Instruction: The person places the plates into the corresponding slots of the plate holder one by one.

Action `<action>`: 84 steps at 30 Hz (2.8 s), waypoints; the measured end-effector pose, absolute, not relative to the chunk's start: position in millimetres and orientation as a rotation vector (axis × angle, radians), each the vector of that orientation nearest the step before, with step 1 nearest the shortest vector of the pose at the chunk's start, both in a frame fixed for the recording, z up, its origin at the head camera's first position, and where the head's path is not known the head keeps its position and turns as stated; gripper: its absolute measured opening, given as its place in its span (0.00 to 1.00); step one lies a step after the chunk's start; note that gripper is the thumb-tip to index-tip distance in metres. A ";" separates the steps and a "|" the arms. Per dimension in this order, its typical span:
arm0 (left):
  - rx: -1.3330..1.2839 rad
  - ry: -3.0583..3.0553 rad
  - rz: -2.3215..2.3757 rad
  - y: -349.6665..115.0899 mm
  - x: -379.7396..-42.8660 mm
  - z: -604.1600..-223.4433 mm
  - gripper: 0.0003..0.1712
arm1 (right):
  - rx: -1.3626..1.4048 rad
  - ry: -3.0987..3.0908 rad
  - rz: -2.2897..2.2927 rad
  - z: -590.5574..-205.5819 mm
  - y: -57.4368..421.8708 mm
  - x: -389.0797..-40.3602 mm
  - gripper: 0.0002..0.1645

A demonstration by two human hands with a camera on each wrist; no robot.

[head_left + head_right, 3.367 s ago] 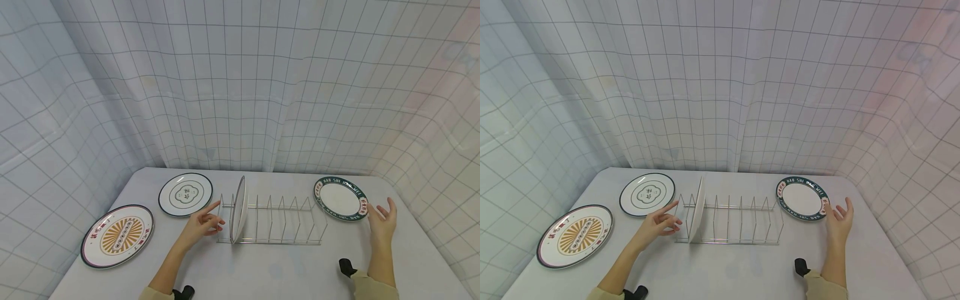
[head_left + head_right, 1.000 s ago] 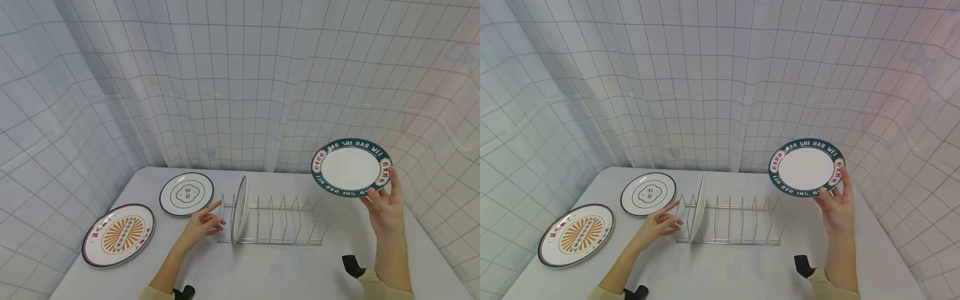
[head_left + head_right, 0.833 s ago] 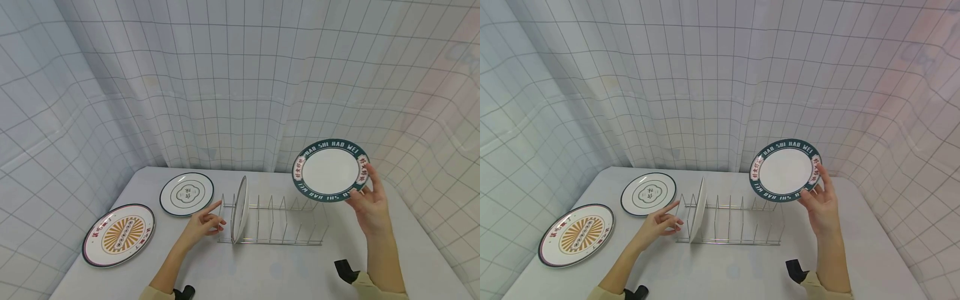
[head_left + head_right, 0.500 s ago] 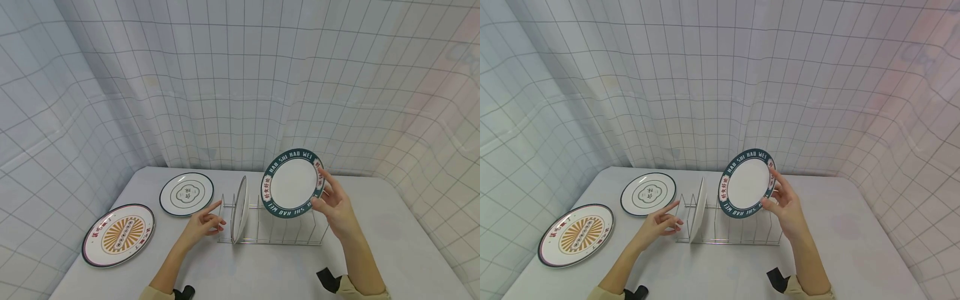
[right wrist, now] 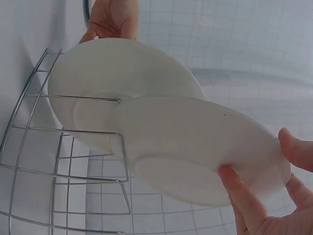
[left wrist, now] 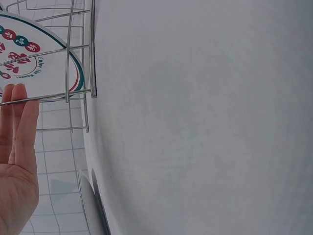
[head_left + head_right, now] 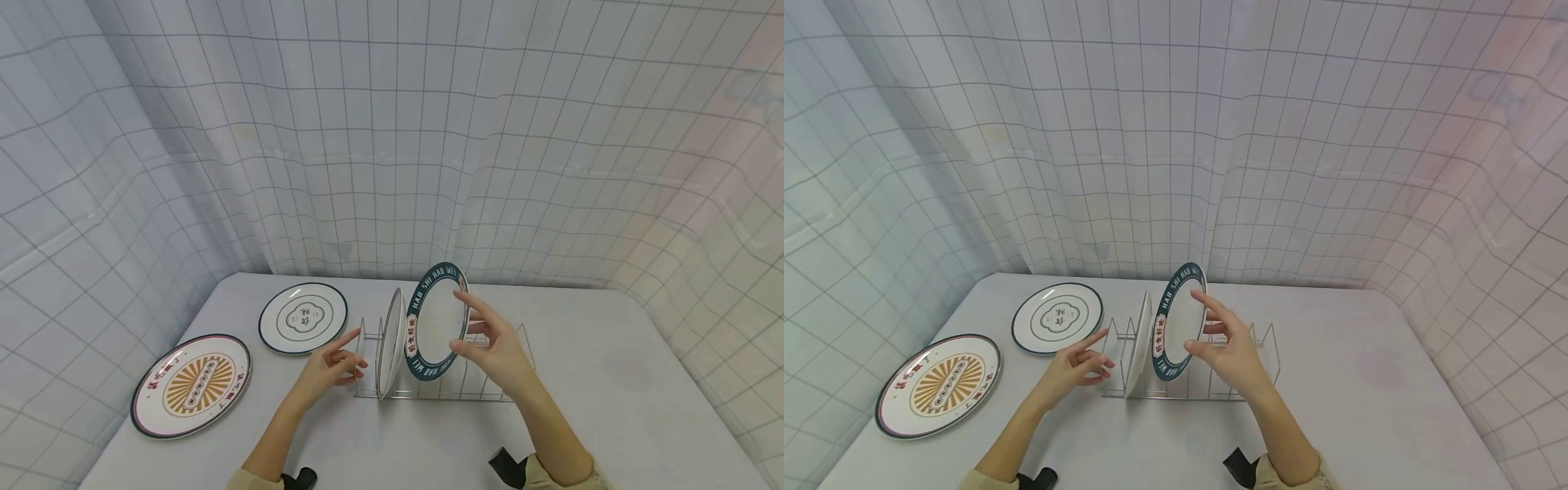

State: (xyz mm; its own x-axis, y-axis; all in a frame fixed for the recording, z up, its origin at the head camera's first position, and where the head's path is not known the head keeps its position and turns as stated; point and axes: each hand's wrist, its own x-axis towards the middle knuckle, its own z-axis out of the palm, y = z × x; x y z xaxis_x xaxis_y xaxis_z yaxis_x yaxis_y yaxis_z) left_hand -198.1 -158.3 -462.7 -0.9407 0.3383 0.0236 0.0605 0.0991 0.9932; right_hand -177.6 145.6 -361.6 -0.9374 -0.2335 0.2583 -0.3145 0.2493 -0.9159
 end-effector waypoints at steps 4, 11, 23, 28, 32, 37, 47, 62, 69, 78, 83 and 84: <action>0.381 2.166 1.928 -157.9 -198.0 -461.6 0.34 | 0.492 -2.468 1.771 -364.9 135.1 -177.3 0.42; 0.365 2.177 1.913 -155.8 -197.3 -456.4 0.33 | 0.420 -2.493 1.773 -373.3 120.2 -175.8 0.42; 0.381 2.174 1.926 -155.0 -200.7 -463.5 0.33 | 0.444 -2.422 1.802 -391.9 102.9 -175.6 0.40; 0.394 2.189 1.918 -153.8 -202.0 -464.6 0.33 | 0.450 -2.396 1.788 -405.9 98.1 -177.2 0.39; 0.386 2.205 1.912 -152.7 -202.5 -463.1 0.34 | 0.446 -2.360 1.808 -413.6 94.6 -176.1 0.39; 0.372 2.237 1.901 -152.5 -202.8 -461.4 0.33 | 0.447 -2.324 1.863 -420.1 91.7 -172.2 0.40; 0.389 2.239 1.922 -152.3 -202.2 -462.6 0.32 | 0.460 -2.375 1.858 -391.9 87.9 -153.5 0.38; 0.216 2.857 1.812 -223.4 -170.8 -442.8 0.29 | 0.740 -1.947 1.450 -395.9 57.6 -157.8 0.31; -0.085 2.980 1.810 -288.9 -149.7 -450.0 0.32 | 0.865 -1.999 1.524 -395.9 10.5 -152.9 0.33; -0.393 2.956 1.813 -354.2 -123.8 -466.6 0.36 | 0.886 -2.235 1.945 -425.0 -47.5 -160.7 0.34; -0.623 2.844 1.766 -380.1 -111.1 -471.1 0.39 | 0.741 -2.359 2.156 -449.6 -73.1 -172.8 0.34; -0.670 2.826 1.731 -384.6 -109.5 -472.8 0.40 | 0.698 -2.384 2.189 -454.4 -77.9 -175.1 0.34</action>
